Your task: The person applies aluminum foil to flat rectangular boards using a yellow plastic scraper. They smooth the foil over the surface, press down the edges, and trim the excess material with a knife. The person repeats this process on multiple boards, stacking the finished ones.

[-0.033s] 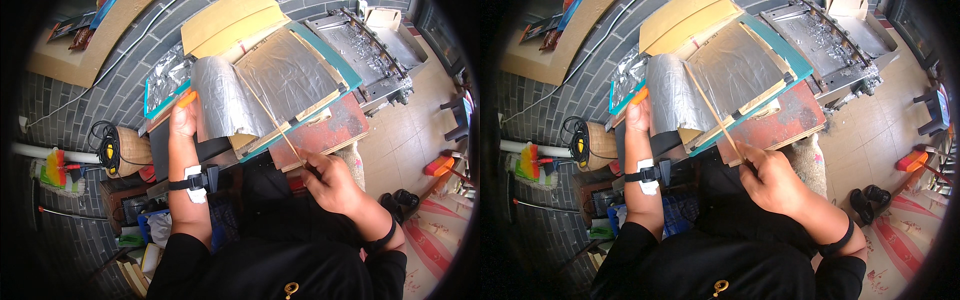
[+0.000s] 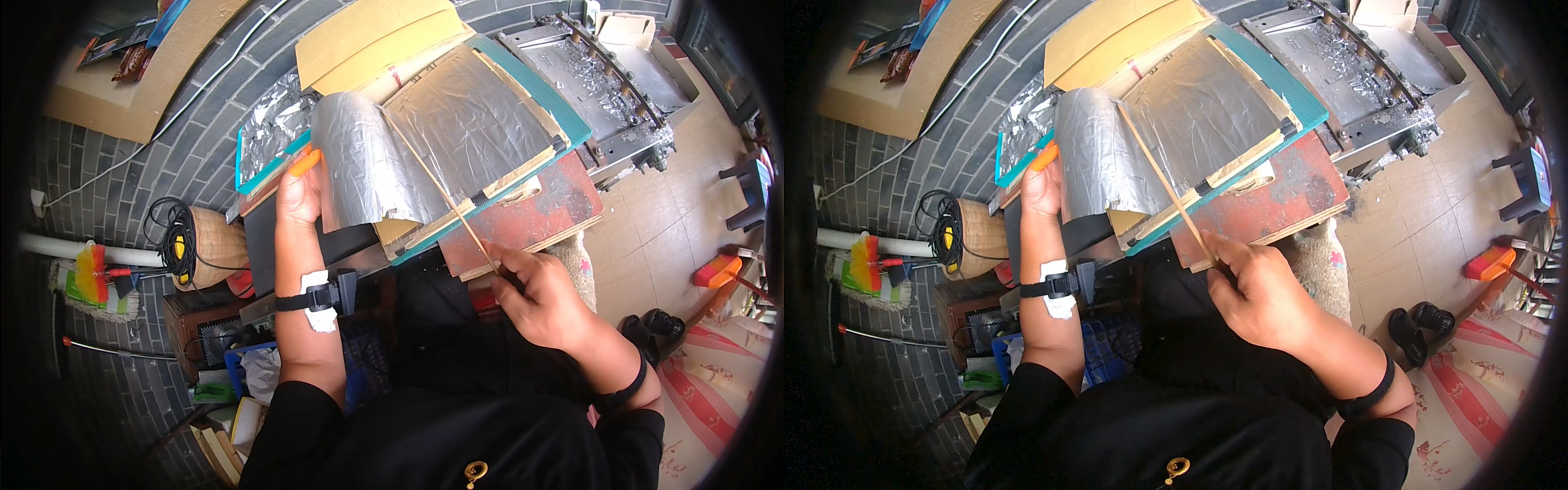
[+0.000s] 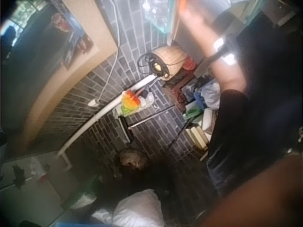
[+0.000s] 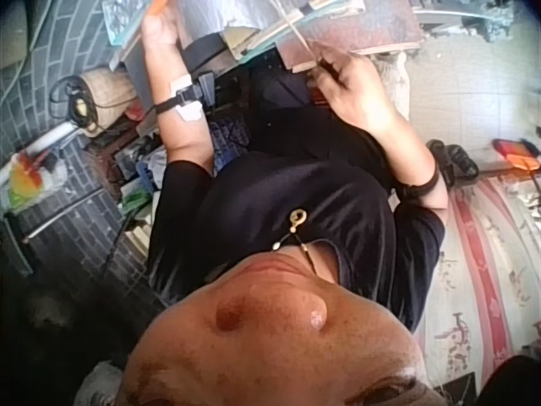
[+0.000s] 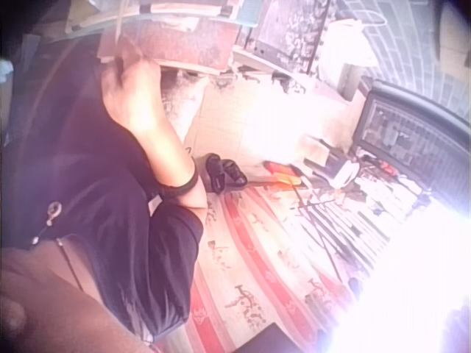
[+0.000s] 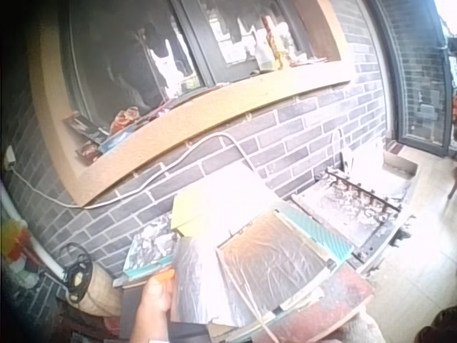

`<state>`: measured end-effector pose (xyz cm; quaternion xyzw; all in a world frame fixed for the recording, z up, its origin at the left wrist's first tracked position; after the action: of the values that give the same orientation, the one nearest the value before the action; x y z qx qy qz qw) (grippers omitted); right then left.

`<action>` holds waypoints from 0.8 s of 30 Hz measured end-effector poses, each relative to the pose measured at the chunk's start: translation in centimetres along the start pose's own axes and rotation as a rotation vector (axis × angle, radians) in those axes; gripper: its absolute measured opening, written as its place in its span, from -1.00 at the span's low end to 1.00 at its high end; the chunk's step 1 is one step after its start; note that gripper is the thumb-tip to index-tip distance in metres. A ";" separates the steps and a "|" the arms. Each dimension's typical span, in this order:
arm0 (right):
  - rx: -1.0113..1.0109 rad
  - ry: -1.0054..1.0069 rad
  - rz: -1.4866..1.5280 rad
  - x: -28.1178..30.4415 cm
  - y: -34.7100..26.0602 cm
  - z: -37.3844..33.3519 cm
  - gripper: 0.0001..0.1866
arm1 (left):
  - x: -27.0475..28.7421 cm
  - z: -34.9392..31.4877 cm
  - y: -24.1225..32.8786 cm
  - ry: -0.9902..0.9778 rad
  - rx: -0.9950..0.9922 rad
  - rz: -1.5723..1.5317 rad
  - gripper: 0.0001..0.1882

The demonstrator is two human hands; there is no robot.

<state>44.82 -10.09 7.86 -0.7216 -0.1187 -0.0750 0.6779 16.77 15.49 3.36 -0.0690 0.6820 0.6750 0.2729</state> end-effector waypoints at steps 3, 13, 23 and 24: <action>0.006 -0.002 0.016 0.0 -0.1 0.0 -0.61 | -0.2 -0.3 0.4 -0.001 -0.032 0.030 -0.61; 0.014 -0.004 0.015 -0.3 0.0 0.4 -0.60 | 0.8 -0.1 0.0 -0.047 0.047 -0.056 -0.63; 0.003 0.010 0.052 -0.4 -0.2 1.2 -0.66 | 0.1 0.6 -0.7 -0.043 0.079 -0.013 -0.63; -0.006 0.003 0.052 -0.4 -0.3 1.3 -0.67 | -0.2 0.6 -0.8 -0.050 0.085 -0.022 -0.63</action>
<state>44.30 -8.83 7.98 -0.7265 -0.0987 -0.0587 0.6775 17.43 16.00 2.80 -0.0478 0.7021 0.6441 0.2998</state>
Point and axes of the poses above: each hand's wrist, its own z-axis towards the middle knuckle, its own x-axis out of the back of the hand, y = z × x, the point moved 4 cm from there along z, towards the middle knuckle, and after that the axes turned 10 degrees about -x, right-handed, at the moved point
